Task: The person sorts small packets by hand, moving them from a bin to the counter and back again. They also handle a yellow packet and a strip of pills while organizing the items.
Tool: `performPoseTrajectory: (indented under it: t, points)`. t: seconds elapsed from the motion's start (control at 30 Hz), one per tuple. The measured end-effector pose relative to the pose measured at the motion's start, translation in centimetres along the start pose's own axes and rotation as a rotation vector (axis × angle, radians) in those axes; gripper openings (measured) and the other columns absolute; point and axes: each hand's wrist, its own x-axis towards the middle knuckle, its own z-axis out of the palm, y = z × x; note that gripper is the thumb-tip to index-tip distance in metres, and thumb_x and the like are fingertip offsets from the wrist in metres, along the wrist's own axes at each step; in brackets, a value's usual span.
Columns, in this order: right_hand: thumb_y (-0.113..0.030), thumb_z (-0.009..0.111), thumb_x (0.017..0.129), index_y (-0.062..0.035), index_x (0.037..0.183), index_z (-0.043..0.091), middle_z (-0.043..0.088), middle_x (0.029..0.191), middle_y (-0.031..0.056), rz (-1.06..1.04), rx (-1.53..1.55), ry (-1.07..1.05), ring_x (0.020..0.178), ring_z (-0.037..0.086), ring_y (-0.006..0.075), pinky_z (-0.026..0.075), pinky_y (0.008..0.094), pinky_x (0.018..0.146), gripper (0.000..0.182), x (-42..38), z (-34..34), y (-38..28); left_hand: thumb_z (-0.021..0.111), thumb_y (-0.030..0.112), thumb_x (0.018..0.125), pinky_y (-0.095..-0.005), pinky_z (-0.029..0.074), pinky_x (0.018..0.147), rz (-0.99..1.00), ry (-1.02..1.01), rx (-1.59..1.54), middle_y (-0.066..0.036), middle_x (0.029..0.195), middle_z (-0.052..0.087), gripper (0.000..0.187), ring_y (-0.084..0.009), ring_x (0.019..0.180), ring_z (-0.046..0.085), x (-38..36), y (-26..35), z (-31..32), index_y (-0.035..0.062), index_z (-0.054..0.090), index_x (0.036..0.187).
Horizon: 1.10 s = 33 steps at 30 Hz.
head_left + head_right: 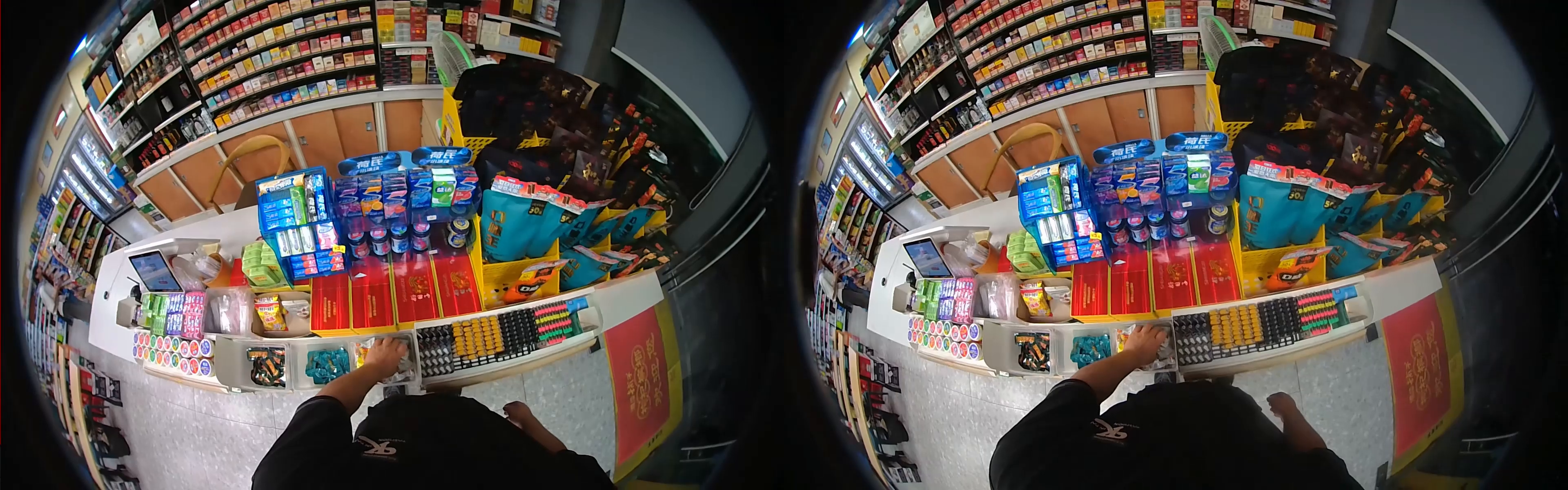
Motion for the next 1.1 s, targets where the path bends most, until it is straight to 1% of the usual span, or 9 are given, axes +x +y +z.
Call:
performPoseTrajectory:
  t: [0.13, 0.23, 0.47, 0.6, 0.9, 0.93, 1.0, 1.07, 1.1]
  points:
    - [-0.007, 0.058, 0.076, -0.0094, 0.091, 0.066, 0.067, 0.086, 0.0154, 0.09, 0.141, -0.009, 0.072, 0.066, 0.0344, 0.055, 0.0436, 0.062, 0.017, -1.5, 1.2, 0.9, 0.066, 0.02, 0.075, -0.044, 0.036, 0.105, 0.099, -0.021, 0.015, -0.007, 0.119, 0.057, 0.039, -0.0274, 0.124, 0.045, -0.3, -0.3, -1.1, 0.0167, 0.061, 0.114]
    - [-0.008, 0.058, 0.075, -0.0093, 0.092, 0.067, 0.067, 0.091, 0.0151, 0.363, 0.473, -0.068, 0.085, 0.067, 0.0332, 0.055, 0.0433, 0.068, 0.019, -0.3, 4.1, 3.2, 0.065, 0.017, 0.076, -0.0438, 0.035, 0.107, 0.133, -0.03, -0.004, -0.007, 0.117, 0.057, 0.035, -0.0276, 0.125, 0.045, -0.4, -0.7, -0.9, 0.0194, 0.063, 0.111]
    - [-0.01, 0.059, 0.073, -0.0088, 0.09, 0.067, 0.068, 0.095, 0.0145, 0.393, 0.638, 0.047, 0.095, 0.064, 0.0363, 0.052, 0.0462, 0.082, 0.019, 1.6, 3.3, 2.8, 0.065, 0.01, 0.073, -0.0433, 0.036, 0.108, 0.227, 0.127, -0.114, -0.006, 0.128, 0.057, 0.05, -0.0272, 0.125, 0.049, -0.8, -2.9, 2.4, 0.0205, 0.061, 0.122]
    - [-0.013, 0.057, 0.079, -0.0118, 0.101, 0.069, 0.068, 0.107, 0.0145, 0.415, 0.721, 0.136, 0.105, 0.062, 0.0344, 0.051, 0.0444, 0.089, 0.025, 2.1, 2.4, 2.3, 0.062, 0.012, 0.075, -0.0417, 0.04, 0.103, 0.252, 0.181, -0.18, -0.006, 0.123, 0.059, 0.043, -0.0275, 0.119, 0.053, -1.7, -2.7, 0.5, 0.0192, 0.063, 0.117]
    - [-0.012, 0.053, 0.085, -0.0102, 0.102, 0.069, 0.068, 0.105, 0.0133, 0.262, 0.351, -0.03, 0.105, 0.062, 0.0339, 0.051, 0.0451, 0.089, 0.024, 2.2, -0.6, 2.0, 0.067, 0.004, 0.067, -0.0415, 0.051, 0.086, 0.417, 0.53, -0.407, -0.008, 0.108, 0.065, 0.045, -0.0299, 0.1, 0.063, -4.0, -1.9, -7.7, 0.0117, 0.063, 0.112]
    - [-0.012, 0.053, 0.085, -0.0102, 0.102, 0.069, 0.068, 0.105, 0.0133, 0.262, 0.357, -0.032, 0.105, 0.062, 0.0339, 0.051, 0.0451, 0.089, 0.024, 2.3, -0.3, 2.2, 0.067, 0.003, 0.069, -0.04, 0.053, 0.081, 0.425, 0.641, -0.47, -0.009, 0.103, 0.066, 0.042, -0.0299, 0.094, 0.065, -3.6, -1.8, -9.0, 0.0099, 0.063, 0.11]
    - [-0.01, 0.065, 0.073, -0.006, 0.081, 0.063, 0.064, 0.079, 0.0109, -0.144, -0.048, 0.216, 0.072, 0.064, 0.0299, 0.052, 0.0405, 0.058, 0.01, 2.1, 0.2, 2.8, 0.067, 0.001, 0.074, -0.0371, 0.054, 0.073, 0.325, 0.745, -0.673, -0.012, 0.094, 0.066, 0.034, -0.0284, 0.084, 0.067, -3.0, -1.4, -11.7, 0.0067, 0.062, 0.108]
    - [-0.007, 0.067, 0.065, -0.0063, 0.082, 0.062, 0.065, 0.084, 0.0124, -0.015, 0.073, 0.144, 0.079, 0.065, 0.0342, 0.054, 0.0428, 0.066, 0.018, 2.2, -0.6, 1.7, 0.065, 0.002, 0.084, -0.0341, 0.053, 0.069, 0.147, 0.779, -0.958, -0.01, 0.088, 0.066, 0.025, -0.02, 0.075, 0.067, -0.7, -1.2, -13.0, 0.0031, 0.06, 0.108]
    - [-0.008, 0.066, 0.068, -0.0059, 0.082, 0.063, 0.065, 0.082, 0.0116, -0.019, 0.059, 0.178, 0.075, 0.065, 0.032, 0.053, 0.0415, 0.062, 0.015, 2.7, -0.1, 2.1, 0.064, 0.003, 0.088, -0.0332, 0.053, 0.068, 0.058, 0.599, -1.508, -0.006, 0.091, 0.067, 0.025, -0.015, 0.076, 0.066, 0.0, 0.2, -15.5, 0.0009, 0.058, 0.112]
